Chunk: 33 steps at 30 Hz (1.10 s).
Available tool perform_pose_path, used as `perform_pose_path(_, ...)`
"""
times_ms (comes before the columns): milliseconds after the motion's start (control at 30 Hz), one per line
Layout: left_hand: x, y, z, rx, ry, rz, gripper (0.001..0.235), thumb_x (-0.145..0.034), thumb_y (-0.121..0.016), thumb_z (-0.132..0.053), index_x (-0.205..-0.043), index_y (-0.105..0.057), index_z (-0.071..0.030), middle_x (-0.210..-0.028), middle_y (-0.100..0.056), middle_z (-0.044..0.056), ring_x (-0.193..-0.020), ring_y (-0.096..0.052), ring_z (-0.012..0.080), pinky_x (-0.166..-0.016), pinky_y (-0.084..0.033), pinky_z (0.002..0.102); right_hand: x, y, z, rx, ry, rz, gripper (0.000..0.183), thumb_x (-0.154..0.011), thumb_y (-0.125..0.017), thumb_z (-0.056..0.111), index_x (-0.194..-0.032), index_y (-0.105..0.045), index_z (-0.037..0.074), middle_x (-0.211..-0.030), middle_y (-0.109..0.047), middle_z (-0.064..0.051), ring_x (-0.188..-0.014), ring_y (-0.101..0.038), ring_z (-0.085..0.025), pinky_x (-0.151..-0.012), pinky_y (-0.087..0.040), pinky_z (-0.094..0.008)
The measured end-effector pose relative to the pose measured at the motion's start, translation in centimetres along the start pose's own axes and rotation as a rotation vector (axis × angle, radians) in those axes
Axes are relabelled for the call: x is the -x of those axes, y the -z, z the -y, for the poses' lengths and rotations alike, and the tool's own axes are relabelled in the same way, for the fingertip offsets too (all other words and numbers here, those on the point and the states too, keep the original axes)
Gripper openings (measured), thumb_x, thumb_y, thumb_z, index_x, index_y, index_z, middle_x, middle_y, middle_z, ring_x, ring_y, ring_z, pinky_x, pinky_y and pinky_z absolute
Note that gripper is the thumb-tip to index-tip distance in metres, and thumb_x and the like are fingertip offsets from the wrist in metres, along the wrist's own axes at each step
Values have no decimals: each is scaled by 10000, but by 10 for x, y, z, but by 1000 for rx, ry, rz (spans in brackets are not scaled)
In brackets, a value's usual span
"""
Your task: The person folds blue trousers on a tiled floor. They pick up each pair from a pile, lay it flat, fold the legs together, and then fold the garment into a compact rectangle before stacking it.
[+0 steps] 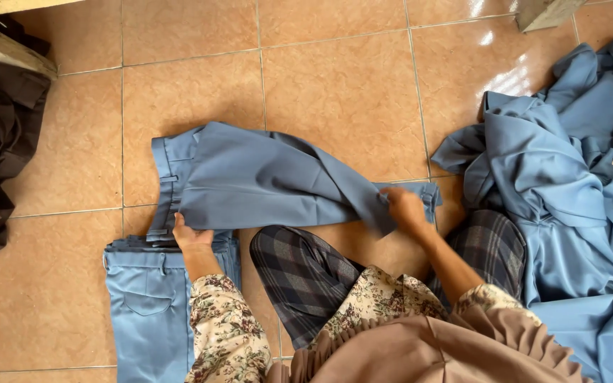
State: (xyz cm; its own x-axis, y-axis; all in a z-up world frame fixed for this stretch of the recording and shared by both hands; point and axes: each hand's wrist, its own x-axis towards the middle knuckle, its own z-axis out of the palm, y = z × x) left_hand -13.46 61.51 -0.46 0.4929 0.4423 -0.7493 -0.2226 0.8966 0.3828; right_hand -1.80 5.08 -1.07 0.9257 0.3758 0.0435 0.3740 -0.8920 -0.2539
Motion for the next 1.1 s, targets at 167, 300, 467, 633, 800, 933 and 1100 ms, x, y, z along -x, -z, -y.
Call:
perform_pose_path(167,25,-19,11,13,-36,-3,526,-943,-699,-449,-1270,-645,-41,-1236,-720,206,-1156,-704,375,-1050,-535,582,-59,52,-41,-739,-356,-134,428,-840,-609,-91,-1043,-771,250,-745,-696,18,-596,-679,-156,-652,-546,-274)
perform_pose_path(300,47,-29,51,-75,-43,8,510,-932,-767,-349,-1303,-625,-30,-1245,-707,198,-1137,-704,352,-1037,-546,543,-27,44,-66,-422,-363,22,218,-898,-663,85,-928,-759,279,-833,-737,24,-868,-732,-256,-816,-569,-418)
perform_pose_path(467,57,-36,103,-450,-11,7,687,-897,-833,-353,-1436,-515,-70,-1446,-563,179,-1342,-542,347,-1155,-434,502,64,32,-42,156,-233,498,1094,-674,-866,94,-1547,-319,462,-1675,-215,-87,-1485,-351,-375,-1077,-455,-622)
perform_pose_path(633,108,-73,116,-582,13,-14,822,-968,-720,-364,-1551,-266,-5,-1560,-387,258,-1436,-387,412,-1171,-330,611,87,45,-9,224,-212,562,1052,-788,-795,131,-1614,-198,394,-1722,-90,-146,-1574,-114,-405,-1163,-232,-680)
perform_pose_path(800,67,-58,106,-419,-94,-16,779,-1010,-678,-462,-1547,-315,-32,-1553,-418,234,-1413,-422,426,-1165,-339,614,59,23,-41,236,-157,102,289,-870,-627,266,-1094,-716,426,-1453,-610,127,-1553,-341,-168,-1213,-171,-649)
perform_pose_path(933,-6,-4,96,-274,-158,-51,774,-998,-702,-512,-1539,-357,-79,-1542,-442,218,-1401,-460,406,-1168,-343,616,11,53,-64,-1109,-679,-186,159,-821,-768,129,-980,-770,137,-892,-726,-130,-846,-692,-311,-687,-538,-476)
perform_pose_path(1100,-42,31,90,-230,-163,-76,898,-979,-751,-555,-1584,-265,-102,-1614,-311,213,-1430,-412,424,-1175,-327,627,-8,30,-105,-1503,-807,-430,53,-898,-753,96,-942,-741,123,-685,-696,-124,-559,-723,-185,-457,-578,-311)
